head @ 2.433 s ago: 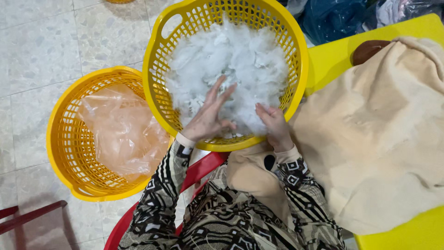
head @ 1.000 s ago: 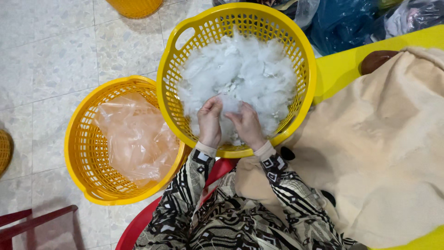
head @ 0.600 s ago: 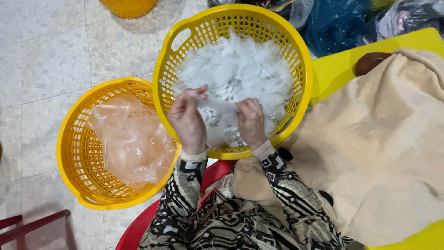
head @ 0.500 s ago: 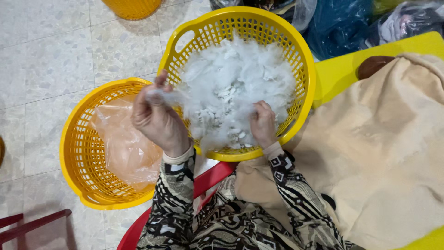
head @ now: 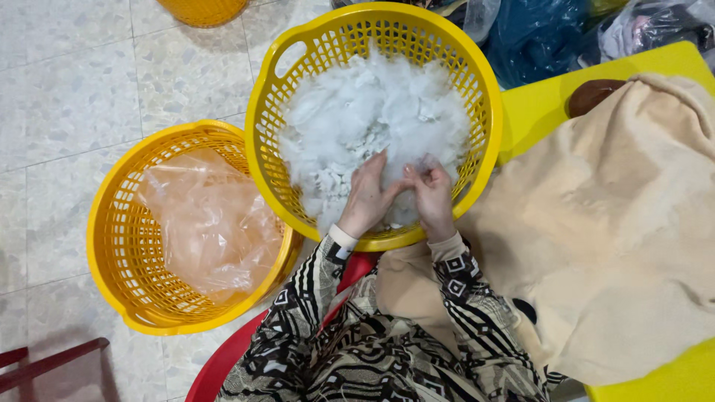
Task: The person repeatedly takes handfuls of white synthetic filling from a yellow basket and pushes them into a beige fabric cushion cover with black circular patches. The person adjusts the cover and continues stuffing the filling by hand.
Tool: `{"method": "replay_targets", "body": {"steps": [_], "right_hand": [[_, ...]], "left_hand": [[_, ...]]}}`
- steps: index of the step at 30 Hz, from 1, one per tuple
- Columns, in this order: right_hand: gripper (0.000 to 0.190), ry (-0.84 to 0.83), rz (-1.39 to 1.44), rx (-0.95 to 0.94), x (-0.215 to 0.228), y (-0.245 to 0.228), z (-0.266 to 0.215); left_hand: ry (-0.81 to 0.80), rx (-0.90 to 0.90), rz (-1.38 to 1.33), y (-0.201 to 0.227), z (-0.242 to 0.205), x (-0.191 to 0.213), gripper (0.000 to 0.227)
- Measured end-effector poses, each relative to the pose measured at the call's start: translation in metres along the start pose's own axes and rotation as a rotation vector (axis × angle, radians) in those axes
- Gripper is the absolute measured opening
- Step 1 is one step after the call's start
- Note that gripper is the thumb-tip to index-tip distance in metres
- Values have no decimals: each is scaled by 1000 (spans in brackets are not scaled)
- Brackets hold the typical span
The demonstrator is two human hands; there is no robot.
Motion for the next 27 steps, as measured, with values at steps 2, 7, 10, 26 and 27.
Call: {"method": "replay_targets", "body": {"steps": [2,7,10,26,27], "right_hand": [[17,1,12,-24,-5,-7,-2],[20,-91,-43,19,0,-20,-2],[12,10,-46,50,10,-27,11],[45,164,-1322,185,62,-46,121],[53,160,-1310,277,57,-51,115]], "left_hand": [[-179,276,37,-2,0,-5,46],[-72,1,75,9,-3,4,18],[-49,-73,7,18,-6,10,4],[259,307,-189,-36,-35,32,19],[285,302,-125,-43,-33,27,19]]}}
Point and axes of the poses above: each hand's wrist, its own z-axis towards the middle knuckle, its own x-axis out of the back of the hand, y = z × x, the point moved 1 cm from there along z, towards the middle knuckle, and after that the axes turned 9 degrees about -x, right-handed, at the moved point
